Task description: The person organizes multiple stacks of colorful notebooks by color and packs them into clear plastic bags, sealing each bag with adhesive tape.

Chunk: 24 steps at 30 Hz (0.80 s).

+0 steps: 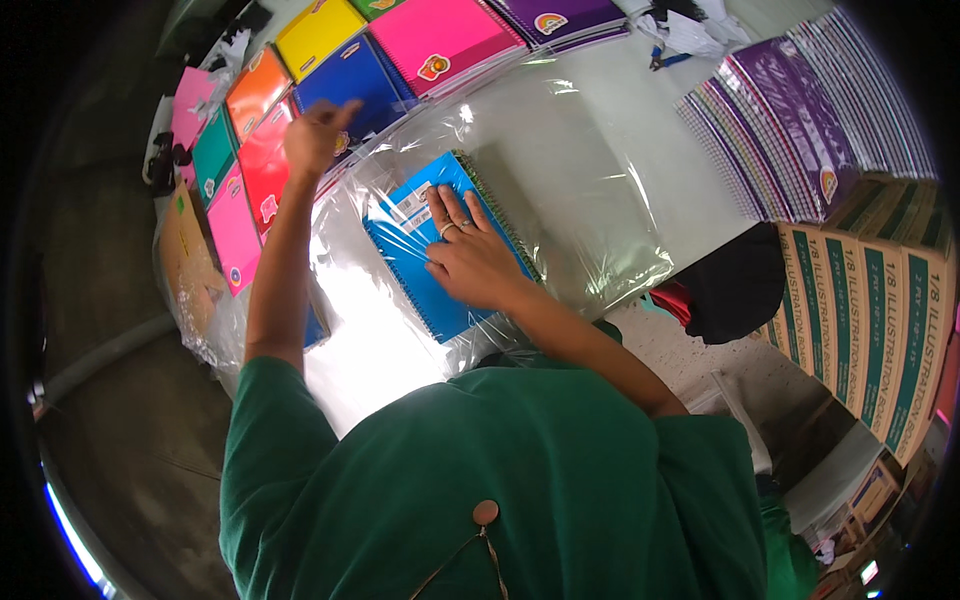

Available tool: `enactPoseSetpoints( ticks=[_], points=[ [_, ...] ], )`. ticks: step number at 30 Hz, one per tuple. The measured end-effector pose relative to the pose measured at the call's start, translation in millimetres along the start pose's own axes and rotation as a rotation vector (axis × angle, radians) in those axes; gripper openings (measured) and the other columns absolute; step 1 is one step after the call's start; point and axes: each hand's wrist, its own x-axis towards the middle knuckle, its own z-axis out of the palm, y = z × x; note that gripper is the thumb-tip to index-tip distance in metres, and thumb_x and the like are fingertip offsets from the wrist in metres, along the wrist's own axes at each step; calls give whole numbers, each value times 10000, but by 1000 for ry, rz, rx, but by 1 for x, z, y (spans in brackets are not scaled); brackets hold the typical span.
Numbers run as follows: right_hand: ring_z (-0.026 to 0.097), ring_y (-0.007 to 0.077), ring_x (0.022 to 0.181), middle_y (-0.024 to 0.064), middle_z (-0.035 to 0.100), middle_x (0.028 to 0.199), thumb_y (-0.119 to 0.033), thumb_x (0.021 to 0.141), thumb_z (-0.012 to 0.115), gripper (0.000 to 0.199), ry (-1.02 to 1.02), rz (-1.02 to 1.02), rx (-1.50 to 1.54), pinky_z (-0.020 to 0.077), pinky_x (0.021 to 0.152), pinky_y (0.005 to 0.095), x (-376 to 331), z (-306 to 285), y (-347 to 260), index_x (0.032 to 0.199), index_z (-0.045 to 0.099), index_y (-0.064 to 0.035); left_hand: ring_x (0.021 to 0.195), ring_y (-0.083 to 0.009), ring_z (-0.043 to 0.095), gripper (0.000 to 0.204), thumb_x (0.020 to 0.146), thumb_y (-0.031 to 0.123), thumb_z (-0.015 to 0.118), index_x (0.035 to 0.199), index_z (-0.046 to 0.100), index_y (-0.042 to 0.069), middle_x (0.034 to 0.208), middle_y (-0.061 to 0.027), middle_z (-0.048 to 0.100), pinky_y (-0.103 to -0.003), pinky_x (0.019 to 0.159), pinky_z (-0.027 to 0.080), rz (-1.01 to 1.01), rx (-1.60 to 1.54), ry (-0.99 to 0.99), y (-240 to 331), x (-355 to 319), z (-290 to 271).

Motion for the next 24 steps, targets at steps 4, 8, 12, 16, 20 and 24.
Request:
enactPoseSetpoints(
  ticks=[4, 8, 12, 16, 20, 24],
  points=[
    [196, 331, 1369, 222, 254, 1447, -246, 812, 578, 216, 24, 27, 0, 90, 1110, 480, -1, 1, 2, 684, 632, -81, 681, -279, 648, 554, 794, 583, 566, 881, 655, 44, 716, -134, 654, -358, 607, 485, -189, -268, 104, 37, 5, -9],
    [228, 332, 1358, 215, 281, 1438, -248, 808, 580, 220, 68, -6, -6, 101, 1110, 476, -1, 4, 0, 685, 640, -77, 719, -237, 643, 372, 778, 404, 648, 898, 687, 54, 781, -135, 669, -336, 637, 486, 295, -75, -342, 89, -60, 2],
    [246, 328, 1352, 199, 313, 1427, -257, 819, 566, 233, 59, -27, -79, 101, 1111, 473, 1, 4, -2, 703, 648, -72, 639, -253, 635, 233, 846, 246, 623, 902, 667, 24, 726, -134, 659, -343, 609, 477, -265, -240, 534, 46, -71, -20],
    [246, 325, 1352, 185, 321, 1426, -264, 839, 542, 260, 49, 3, -50, 95, 1110, 473, 3, 7, 2, 712, 650, -65, 1187, -348, 466, 368, 879, 184, 539, 1189, 516, -12, 1246, -219, 506, -427, 973, 367, -42, -174, 204, 46, -186, 10],
    [161, 346, 1375, 188, 297, 1437, -258, 862, 522, 263, 36, 20, 544, 80, 1107, 471, 3, 2, 11, 780, 625, -30, 1381, -330, 125, 561, 919, 269, 415, 1402, 260, 31, 1476, -185, 184, -529, 1087, 74, -97, 91, -82, 73, -230, 25],
    [124, 412, 1364, 268, 267, 1418, -233, 871, 504, 273, -67, -144, 321, 67, 1106, 485, 11, 7, 7, 828, 611, 15, 1397, -315, 84, 599, 907, 292, 388, 1424, 223, 41, 1491, -173, 164, -529, 1094, 28, -12, 116, -119, 72, -223, 34]
  ],
)
